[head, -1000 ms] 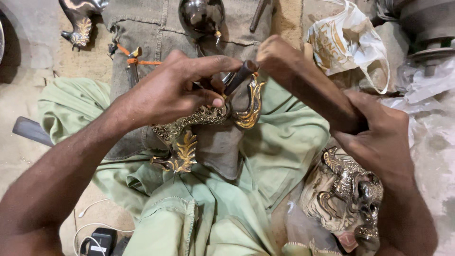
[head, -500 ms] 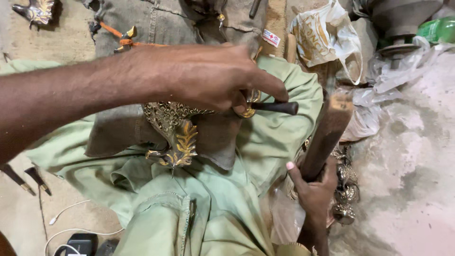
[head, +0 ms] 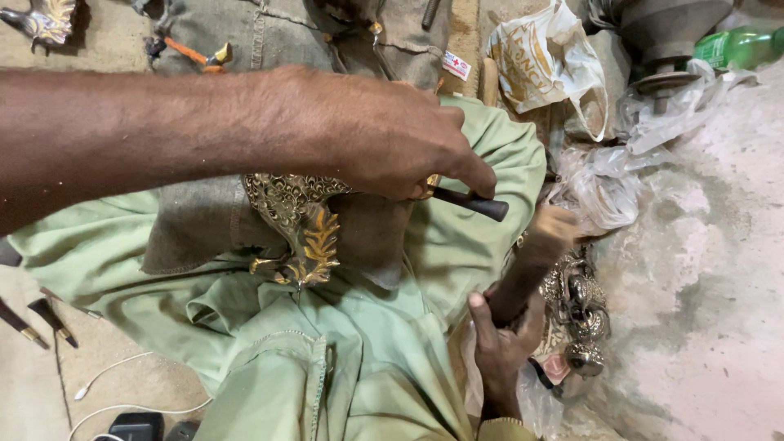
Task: The person sits on the floor with an ornate brass figurine strapped to a sandbag cushion on their lap. They hold a punch against the figurine's raised patterns and strike it with a wooden mallet, repositioning the punch repeatedly to work different areas of the decoration.
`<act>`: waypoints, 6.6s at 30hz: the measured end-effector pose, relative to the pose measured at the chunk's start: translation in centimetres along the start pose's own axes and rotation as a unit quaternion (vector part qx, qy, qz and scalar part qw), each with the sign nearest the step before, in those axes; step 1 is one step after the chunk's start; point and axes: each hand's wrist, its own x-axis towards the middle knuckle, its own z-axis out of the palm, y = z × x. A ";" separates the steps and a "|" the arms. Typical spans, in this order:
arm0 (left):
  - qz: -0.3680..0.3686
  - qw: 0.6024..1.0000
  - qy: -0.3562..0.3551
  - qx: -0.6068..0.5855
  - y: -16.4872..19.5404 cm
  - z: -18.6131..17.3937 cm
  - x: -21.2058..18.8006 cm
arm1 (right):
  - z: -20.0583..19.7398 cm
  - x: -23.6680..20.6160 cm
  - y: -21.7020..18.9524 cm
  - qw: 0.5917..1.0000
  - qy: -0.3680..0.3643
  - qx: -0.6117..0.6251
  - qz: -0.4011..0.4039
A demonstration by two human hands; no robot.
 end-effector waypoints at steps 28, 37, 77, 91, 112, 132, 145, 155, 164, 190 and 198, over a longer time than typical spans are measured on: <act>-0.064 0.996 0.003 -0.059 1.0 -0.9 -1.7 | -1.3 1.4 0.5 0.999 -0.013 0.047 0.011; -0.039 0.998 -0.004 -0.040 0.5 -1.0 -1.5 | -1.5 1.5 0.6 1.000 -0.020 -0.007 0.008; -0.015 0.998 -0.057 -0.027 0.8 -1.8 -0.3 | -1.6 1.2 2.9 0.995 -0.062 0.056 -0.045; -0.213 0.826 0.432 -0.293 3.7 5.1 -4.9 | -3.2 12.2 -1.7 0.981 -0.104 -0.146 -0.074; -0.176 0.880 0.442 0.005 3.5 10.1 -5.0 | -2.9 20.1 -12.6 0.861 -0.170 -0.273 -0.394; -0.225 0.861 0.451 -0.063 3.8 9.5 -4.3 | -2.2 20.1 -12.7 0.856 -0.149 -0.238 -0.435; -0.216 0.854 0.468 -0.077 3.4 10.3 -4.1 | -1.7 21.3 -14.6 0.846 -0.204 -0.270 -0.413; -0.211 0.857 0.463 -0.077 3.9 9.7 -4.1 | -2.3 20.8 -14.5 0.889 -0.205 -0.178 -0.368; -0.201 0.858 0.461 -0.103 4.1 9.5 -4.1 | -2.2 20.8 -14.7 0.892 -0.250 -0.217 -0.309; -0.163 0.874 0.448 -0.095 4.1 8.9 -4.3 | -1.9 19.8 -15.2 0.860 -0.220 -0.295 -0.353; -0.147 0.748 0.504 -0.407 3.5 7.0 -5.2 | -2.4 19.6 -13.4 0.926 -0.175 -0.167 -0.289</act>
